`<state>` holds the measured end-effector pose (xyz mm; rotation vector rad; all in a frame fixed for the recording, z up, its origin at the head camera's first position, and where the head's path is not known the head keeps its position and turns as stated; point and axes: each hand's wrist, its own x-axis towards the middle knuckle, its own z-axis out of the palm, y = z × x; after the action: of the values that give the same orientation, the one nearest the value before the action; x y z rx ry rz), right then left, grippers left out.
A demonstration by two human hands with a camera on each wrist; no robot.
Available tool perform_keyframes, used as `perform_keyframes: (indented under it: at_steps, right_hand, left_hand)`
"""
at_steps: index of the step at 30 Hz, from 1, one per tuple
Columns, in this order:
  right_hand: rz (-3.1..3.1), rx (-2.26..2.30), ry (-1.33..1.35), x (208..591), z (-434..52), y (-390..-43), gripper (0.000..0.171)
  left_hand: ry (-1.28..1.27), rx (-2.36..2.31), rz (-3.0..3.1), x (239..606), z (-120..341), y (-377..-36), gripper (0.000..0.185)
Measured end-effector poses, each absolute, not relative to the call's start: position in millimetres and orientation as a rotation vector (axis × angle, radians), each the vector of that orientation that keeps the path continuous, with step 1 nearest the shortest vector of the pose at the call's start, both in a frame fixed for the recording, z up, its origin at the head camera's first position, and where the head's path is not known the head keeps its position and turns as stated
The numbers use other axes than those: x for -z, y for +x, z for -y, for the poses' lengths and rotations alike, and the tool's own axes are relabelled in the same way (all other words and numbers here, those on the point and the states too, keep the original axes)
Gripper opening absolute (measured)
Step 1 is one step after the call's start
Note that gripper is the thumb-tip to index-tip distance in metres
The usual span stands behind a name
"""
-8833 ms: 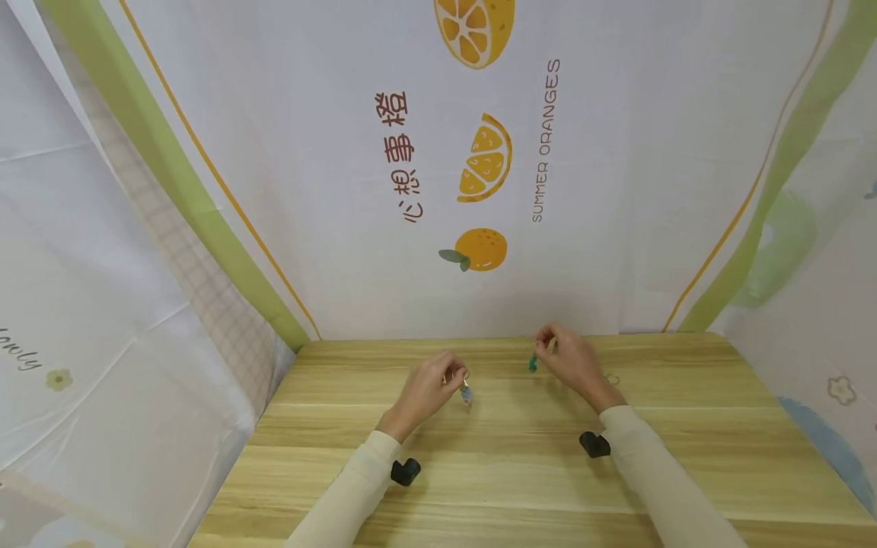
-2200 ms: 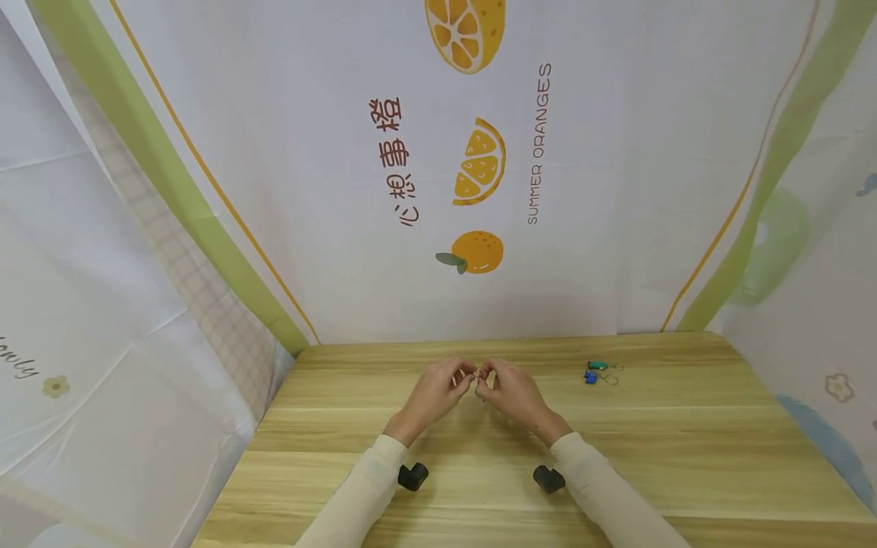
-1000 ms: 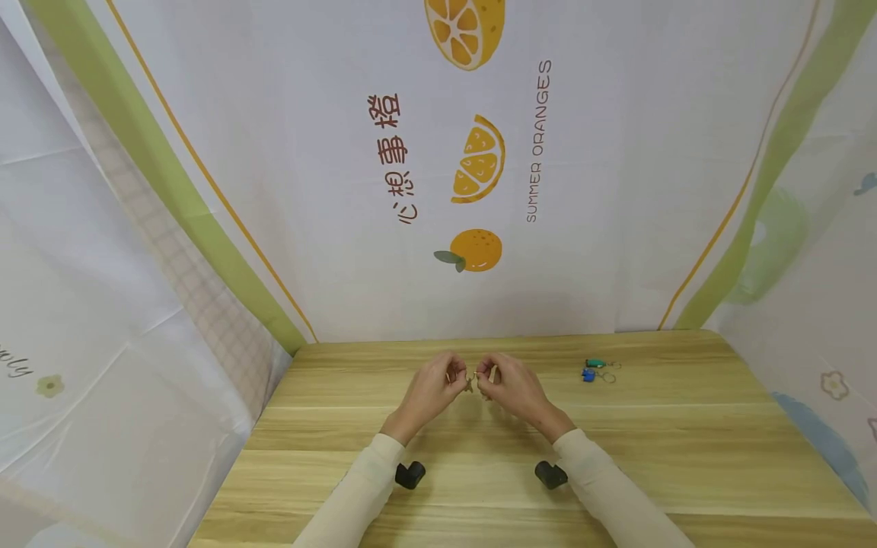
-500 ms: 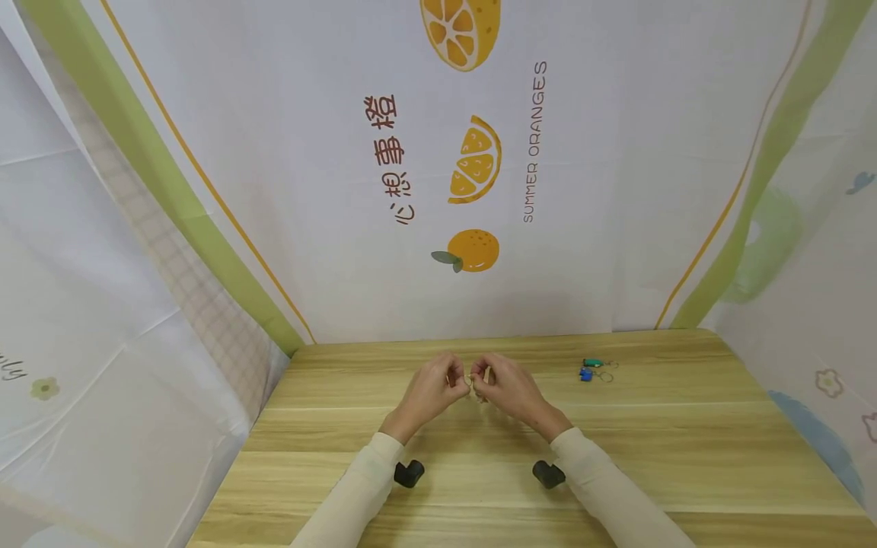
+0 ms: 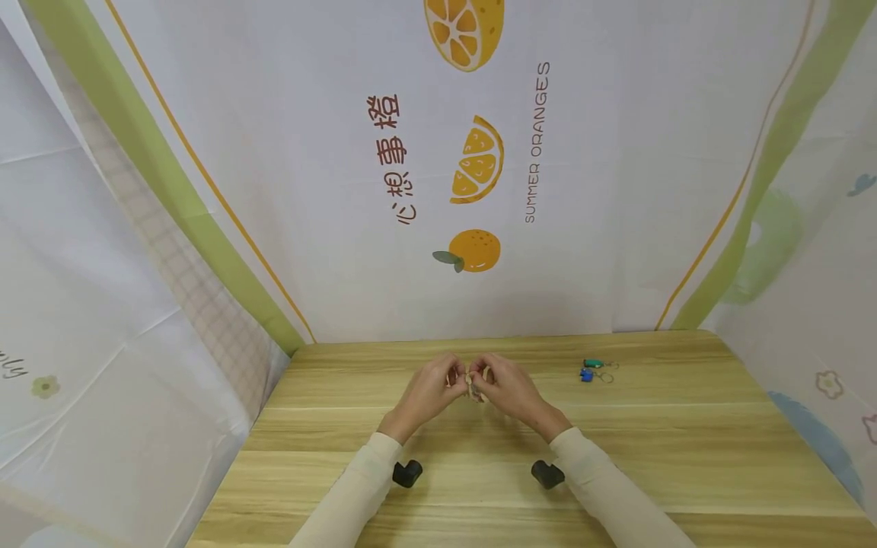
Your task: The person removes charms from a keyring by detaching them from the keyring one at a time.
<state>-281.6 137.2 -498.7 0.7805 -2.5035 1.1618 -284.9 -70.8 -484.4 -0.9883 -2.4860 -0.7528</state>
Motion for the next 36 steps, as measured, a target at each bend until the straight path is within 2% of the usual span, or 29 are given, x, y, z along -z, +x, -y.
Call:
perform_keyframes:
  at_steps: [4,15,23,36]
  right_hand:
    - [2.505,-1.165,0.746,498.7,-137.6,-282.9,0.006]
    - [2.514,-1.175,0.706,496.4,-137.3,-283.1,0.004]
    - [2.530,-1.150,0.687,495.7,-135.4,-281.7,0.004]
    - [2.587,-1.126,0.603,496.2,-136.5,-283.2,0.005]
  left_hand:
    - [-0.941,0.766,2.489,485.8,70.5,-285.0,0.003]
    - [-0.894,0.901,2.572,487.0,69.7,-284.4,0.012]
    - [-0.908,0.847,2.515,488.2,69.0,-284.2,0.005]
    - [-0.940,0.842,2.480,488.0,69.0,-284.1,0.005]
